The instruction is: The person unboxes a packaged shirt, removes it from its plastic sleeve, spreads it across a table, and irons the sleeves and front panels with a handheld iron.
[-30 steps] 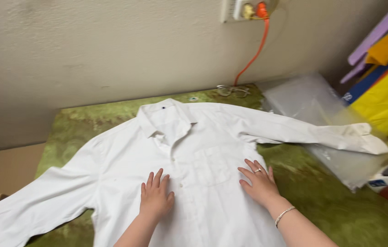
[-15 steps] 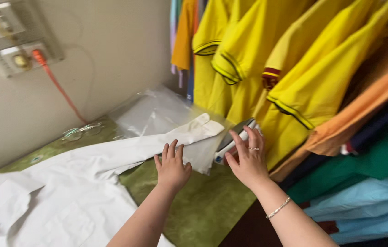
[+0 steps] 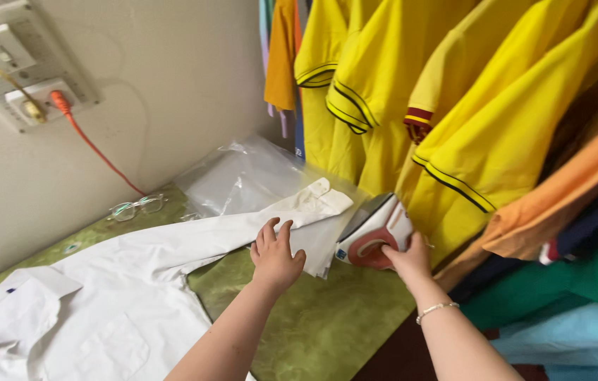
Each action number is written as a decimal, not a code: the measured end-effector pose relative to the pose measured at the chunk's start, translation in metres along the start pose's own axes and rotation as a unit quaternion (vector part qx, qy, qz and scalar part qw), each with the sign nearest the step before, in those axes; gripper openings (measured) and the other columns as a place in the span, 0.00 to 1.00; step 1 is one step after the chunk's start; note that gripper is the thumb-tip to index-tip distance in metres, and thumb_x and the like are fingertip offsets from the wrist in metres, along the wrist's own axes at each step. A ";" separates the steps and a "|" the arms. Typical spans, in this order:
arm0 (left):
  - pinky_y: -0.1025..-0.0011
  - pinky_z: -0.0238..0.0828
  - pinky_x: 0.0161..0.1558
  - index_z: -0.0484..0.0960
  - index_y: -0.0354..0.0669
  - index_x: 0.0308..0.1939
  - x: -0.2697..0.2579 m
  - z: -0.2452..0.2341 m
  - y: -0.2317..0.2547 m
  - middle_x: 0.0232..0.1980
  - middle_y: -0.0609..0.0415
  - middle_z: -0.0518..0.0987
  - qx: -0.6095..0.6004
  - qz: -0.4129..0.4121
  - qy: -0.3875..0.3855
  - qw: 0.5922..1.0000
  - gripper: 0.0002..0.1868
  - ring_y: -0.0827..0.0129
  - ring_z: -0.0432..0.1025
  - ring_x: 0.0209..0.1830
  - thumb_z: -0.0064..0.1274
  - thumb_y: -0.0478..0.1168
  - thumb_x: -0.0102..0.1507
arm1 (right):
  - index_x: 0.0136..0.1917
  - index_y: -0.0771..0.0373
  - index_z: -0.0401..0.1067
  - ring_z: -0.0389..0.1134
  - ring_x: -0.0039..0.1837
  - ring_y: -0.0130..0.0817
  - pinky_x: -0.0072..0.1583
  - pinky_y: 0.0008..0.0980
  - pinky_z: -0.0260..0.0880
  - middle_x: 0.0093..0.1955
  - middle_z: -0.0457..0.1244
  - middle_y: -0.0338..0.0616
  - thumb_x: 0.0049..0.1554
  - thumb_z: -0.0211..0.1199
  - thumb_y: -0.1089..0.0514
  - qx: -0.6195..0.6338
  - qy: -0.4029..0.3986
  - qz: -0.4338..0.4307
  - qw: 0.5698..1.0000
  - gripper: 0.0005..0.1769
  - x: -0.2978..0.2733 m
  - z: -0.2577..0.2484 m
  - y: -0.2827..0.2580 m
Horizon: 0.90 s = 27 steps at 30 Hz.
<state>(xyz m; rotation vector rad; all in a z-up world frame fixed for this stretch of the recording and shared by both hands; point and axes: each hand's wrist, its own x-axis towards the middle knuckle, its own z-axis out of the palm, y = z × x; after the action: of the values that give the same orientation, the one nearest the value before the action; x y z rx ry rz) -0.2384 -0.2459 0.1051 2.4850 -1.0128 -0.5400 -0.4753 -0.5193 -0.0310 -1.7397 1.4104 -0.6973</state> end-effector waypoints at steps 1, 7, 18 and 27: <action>0.30 0.40 0.90 0.60 0.59 0.90 0.002 -0.002 -0.016 0.91 0.57 0.46 0.000 -0.010 0.007 1.000 0.43 0.50 0.39 0.96 0.56 0.51 0.71 | 0.73 0.62 0.72 0.74 0.75 0.65 0.70 0.59 0.77 0.71 0.71 0.65 0.43 0.92 0.47 0.002 -0.011 -0.007 1.000 0.51 0.006 0.006 0.004; 0.31 0.47 0.89 0.61 0.64 0.89 -0.012 0.006 -0.118 0.89 0.58 0.49 -0.005 -0.102 0.005 0.995 0.44 0.48 0.44 0.94 0.61 0.53 0.70 | 0.73 0.71 0.76 0.75 0.68 0.71 0.62 0.67 0.75 0.63 0.72 0.75 0.42 0.89 0.55 0.059 0.009 -0.010 0.998 0.49 -0.029 0.009 -0.010; 0.45 0.46 0.86 0.64 0.65 0.87 -0.128 -0.059 -0.291 0.87 0.60 0.58 -0.092 -0.174 0.081 0.977 0.41 0.58 0.54 0.86 0.49 0.48 0.67 | 0.71 0.27 0.82 0.82 0.66 0.41 0.62 0.38 0.78 0.62 0.83 0.28 0.47 0.80 0.39 -0.381 -0.231 0.001 0.895 0.37 -0.293 -0.032 -0.295; 0.40 0.40 0.89 0.64 0.61 0.87 -0.328 -0.141 -0.480 0.87 0.61 0.58 -0.085 -0.251 0.096 0.959 0.40 0.59 0.50 0.90 0.48 0.44 0.67 | 0.73 0.31 0.74 0.78 0.51 0.33 0.56 0.31 0.75 0.55 0.82 0.35 0.52 0.82 0.54 -0.287 -0.422 -0.093 0.855 0.39 -0.549 0.090 -0.403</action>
<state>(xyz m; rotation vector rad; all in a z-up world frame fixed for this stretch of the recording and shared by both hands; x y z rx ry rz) -0.1148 0.3366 0.0507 2.5679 -0.2416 -0.4917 -0.3120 0.0680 0.2853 -2.2422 0.8450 0.4596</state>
